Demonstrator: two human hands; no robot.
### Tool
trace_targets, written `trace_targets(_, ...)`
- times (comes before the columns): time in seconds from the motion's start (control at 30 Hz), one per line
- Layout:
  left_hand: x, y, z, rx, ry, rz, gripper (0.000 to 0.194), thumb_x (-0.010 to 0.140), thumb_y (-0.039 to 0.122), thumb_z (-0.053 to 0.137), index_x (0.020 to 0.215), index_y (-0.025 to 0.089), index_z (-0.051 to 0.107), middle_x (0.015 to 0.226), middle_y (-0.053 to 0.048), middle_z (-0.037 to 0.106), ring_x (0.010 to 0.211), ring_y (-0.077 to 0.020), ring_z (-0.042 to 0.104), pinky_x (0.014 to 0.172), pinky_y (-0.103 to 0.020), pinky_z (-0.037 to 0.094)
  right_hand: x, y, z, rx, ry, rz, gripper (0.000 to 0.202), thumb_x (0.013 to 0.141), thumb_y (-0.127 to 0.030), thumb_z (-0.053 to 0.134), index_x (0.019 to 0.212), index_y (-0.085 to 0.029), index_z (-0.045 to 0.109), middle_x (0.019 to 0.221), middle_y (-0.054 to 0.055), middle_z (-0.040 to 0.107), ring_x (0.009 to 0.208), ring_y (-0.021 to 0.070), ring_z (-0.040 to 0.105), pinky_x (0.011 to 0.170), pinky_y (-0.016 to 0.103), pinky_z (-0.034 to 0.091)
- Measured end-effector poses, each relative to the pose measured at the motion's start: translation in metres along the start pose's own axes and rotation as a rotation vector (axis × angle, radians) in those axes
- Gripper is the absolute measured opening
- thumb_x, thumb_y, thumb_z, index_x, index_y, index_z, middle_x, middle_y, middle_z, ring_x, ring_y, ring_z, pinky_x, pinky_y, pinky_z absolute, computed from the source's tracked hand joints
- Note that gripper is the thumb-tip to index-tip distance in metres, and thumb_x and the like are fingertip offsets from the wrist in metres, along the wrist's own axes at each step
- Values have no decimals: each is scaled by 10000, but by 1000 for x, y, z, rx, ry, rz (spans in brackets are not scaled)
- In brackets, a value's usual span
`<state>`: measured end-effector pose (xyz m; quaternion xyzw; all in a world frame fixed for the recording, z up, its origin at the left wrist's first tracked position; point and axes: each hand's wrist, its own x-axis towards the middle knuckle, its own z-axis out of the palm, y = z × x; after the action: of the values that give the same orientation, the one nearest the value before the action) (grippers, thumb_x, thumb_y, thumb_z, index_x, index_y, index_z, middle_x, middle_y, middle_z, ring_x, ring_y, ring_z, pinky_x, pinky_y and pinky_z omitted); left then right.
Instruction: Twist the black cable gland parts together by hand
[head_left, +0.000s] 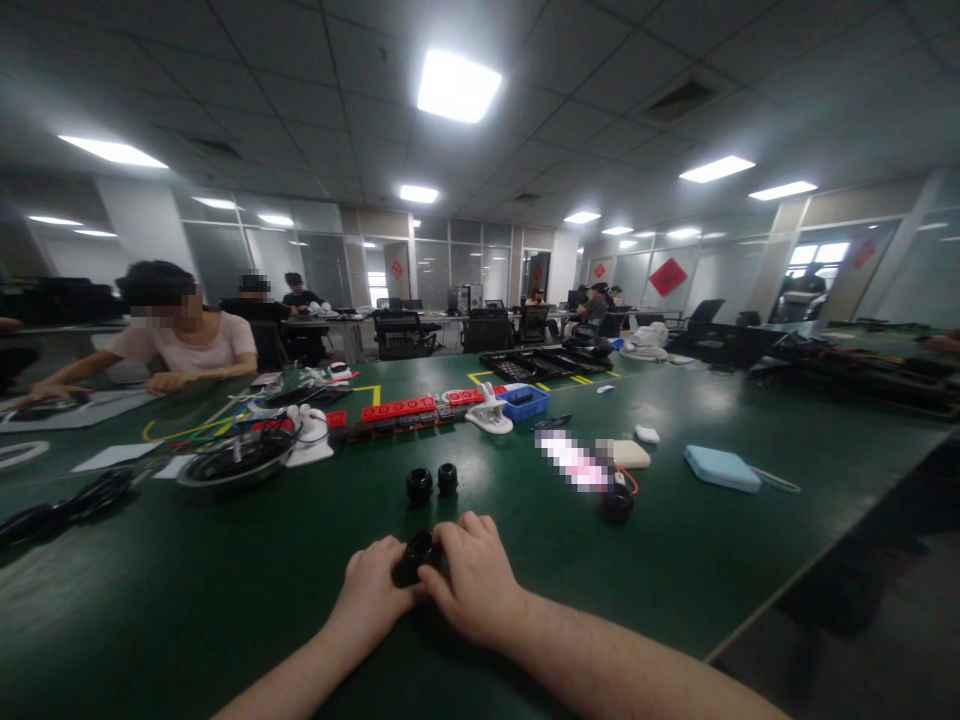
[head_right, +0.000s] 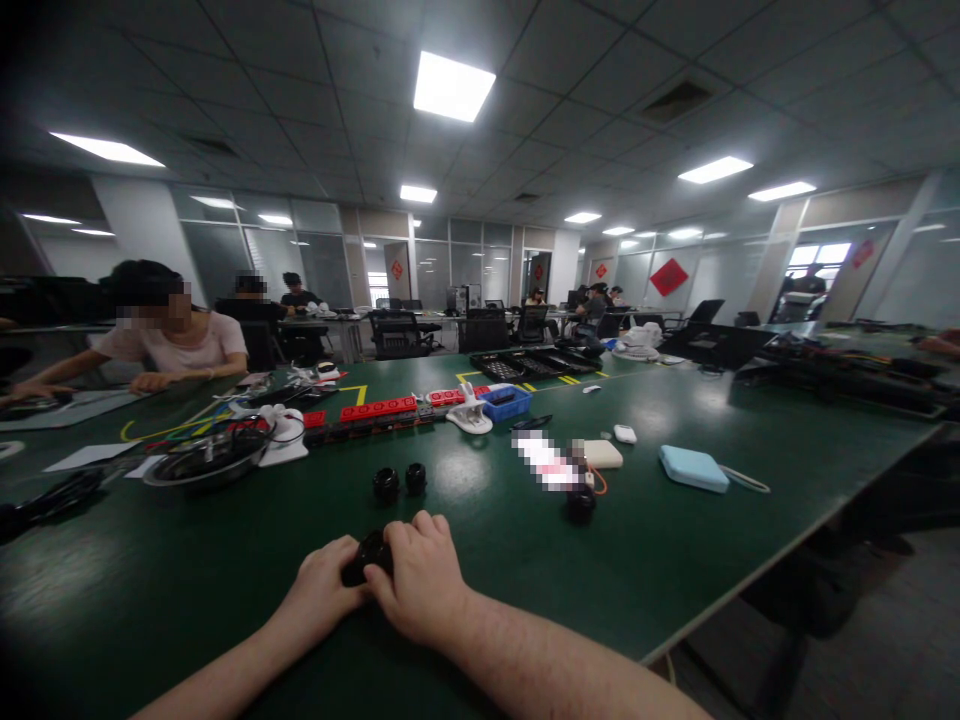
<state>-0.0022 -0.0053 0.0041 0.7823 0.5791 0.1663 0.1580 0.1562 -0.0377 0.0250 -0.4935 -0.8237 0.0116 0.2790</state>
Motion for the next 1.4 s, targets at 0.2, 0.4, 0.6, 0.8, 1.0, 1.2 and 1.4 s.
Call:
trace_targets(0.2, -1, 2, -1, 18, -8, -5, 228, 663, 407, 549, 737, 193, 575, 796, 1, 550, 808, -183, 513, 709, -273, 347, 1, 0, 1, 8, -5, 22, 210, 774, -339, 503, 917, -188, 475, 877, 31, 550, 811, 186, 399, 722, 316, 271)
trace_targets(0.4, -2, 2, 0, 12, 2, 11, 201, 655, 381, 557, 723, 193, 579, 790, 0, 552, 789, -177, 512, 717, -275, 345, 1, 2, 1, 7, -20, 33, 232, 786, -346, 488, 956, -188, 482, 905, 37, 558, 824, 190, 404, 742, 322, 273)
trace_targets(0.6, -4, 7, -6, 19, -15, 11, 217, 662, 405, 540, 718, 200, 582, 797, 0, 552, 794, -180, 507, 741, -292, 349, 2, 2, 1, 19, -24, 42, 226, 799, -346, 477, 961, -188, 487, 905, 36, 562, 830, 187, 408, 745, 322, 275)
trace_targets(0.8, -5, 9, -7, 16, -30, 9, 228, 661, 412, 536, 727, 197, 576, 811, -5, 554, 810, -187, 503, 765, -309, 347, 2, 1, 1, 15, -25, 46, 224, 804, -346, 478, 961, -186, 489, 903, 32, 563, 830, 182, 411, 748, 325, 276)
trace_targets(1.0, -6, 11, -7, 27, -44, 21, 230, 656, 419, 544, 717, 198, 566, 820, -1, 552, 813, -183, 500, 781, -308, 345, 3, 1, -1, 25, -34, 45, 211, 810, -345, 472, 944, -184, 500, 889, 38, 567, 827, 186, 412, 739, 325, 274)
trace_targets(1.2, -6, 11, -6, 51, -40, 55, 225, 654, 409, 545, 715, 193, 559, 818, -4, 548, 800, -181, 492, 757, -298, 343, 2, 1, 0, 30, -32, 28, 220, 798, -348, 489, 944, -184, 506, 876, 37, 569, 820, 183, 407, 738, 321, 270)
trace_targets(1.4, -5, 10, -2, 33, -31, 113, 172, 649, 346, 545, 714, 188, 561, 812, -8, 542, 799, -179, 487, 758, -298, 335, 2, 0, 1, 23, -43, -3, 242, 779, -362, 509, 941, -182, 511, 867, 38, 568, 830, 187, 407, 748, 326, 272)
